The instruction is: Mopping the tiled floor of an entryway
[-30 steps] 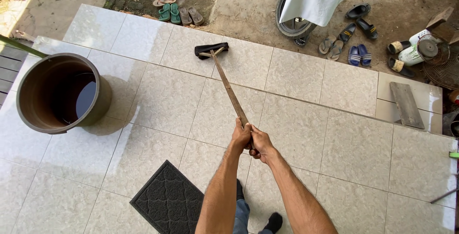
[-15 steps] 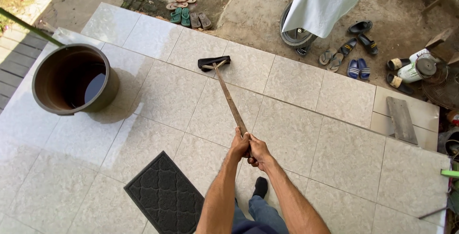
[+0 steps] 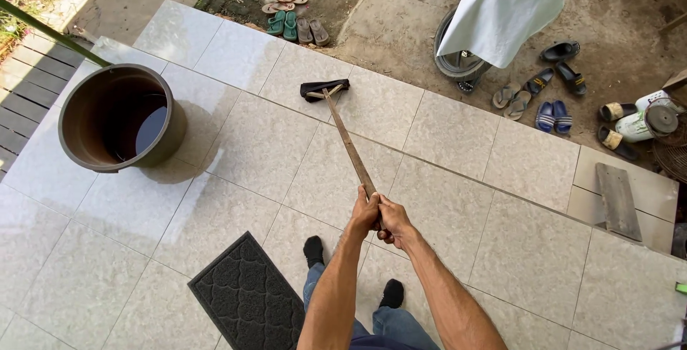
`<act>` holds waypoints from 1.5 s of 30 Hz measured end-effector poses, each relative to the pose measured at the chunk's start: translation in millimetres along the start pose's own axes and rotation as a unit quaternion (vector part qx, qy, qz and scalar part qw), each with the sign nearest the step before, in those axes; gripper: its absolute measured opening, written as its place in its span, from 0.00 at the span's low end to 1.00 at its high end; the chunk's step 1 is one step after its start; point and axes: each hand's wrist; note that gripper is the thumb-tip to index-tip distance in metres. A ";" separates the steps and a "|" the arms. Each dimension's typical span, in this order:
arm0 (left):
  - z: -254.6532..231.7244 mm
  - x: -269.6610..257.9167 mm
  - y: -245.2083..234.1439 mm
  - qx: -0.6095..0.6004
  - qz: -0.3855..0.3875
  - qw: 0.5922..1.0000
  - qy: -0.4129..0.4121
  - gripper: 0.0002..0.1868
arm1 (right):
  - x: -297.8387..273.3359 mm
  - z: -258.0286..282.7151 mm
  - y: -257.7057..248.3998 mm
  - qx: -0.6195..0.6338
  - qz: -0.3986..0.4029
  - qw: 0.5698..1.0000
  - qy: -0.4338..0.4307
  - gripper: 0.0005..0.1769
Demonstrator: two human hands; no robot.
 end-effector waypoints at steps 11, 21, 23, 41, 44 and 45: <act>-14.1 120.3 -165.2 -0.018 -0.002 1.000 -0.013 0.39 | 58.9 80.5 179.4 0.013 -0.002 1.000 0.007 0.32; -17.2 186.1 -260.6 0.008 0.001 1.000 -0.009 0.40 | 108.2 117.5 284.0 0.013 0.001 1.000 0.008 0.32; -10.1 190.8 -262.8 0.008 0.001 1.000 -0.008 0.39 | 110.5 116.9 287.7 0.011 0.002 1.000 0.008 0.32; 53.2 50.5 -175.3 0.011 -0.015 1.000 0.003 0.40 | 25.1 -9.6 185.5 0.012 0.017 1.000 0.016 0.32; 54.8 14.2 -152.0 0.031 -0.004 1.000 -0.002 0.40 | 14.8 -31.6 151.9 -0.001 0.027 0.999 0.023 0.32; 59.6 9.0 -142.1 0.038 -0.005 0.999 -0.001 0.40 | 14.6 -38.7 140.7 -0.005 0.032 0.999 0.023 0.31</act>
Point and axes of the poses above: each hand's wrist, its own x-axis towards the middle knuckle, its own y-axis out of the palm, z = x × y, and after that the axes turned 11 degrees about x, right-handed
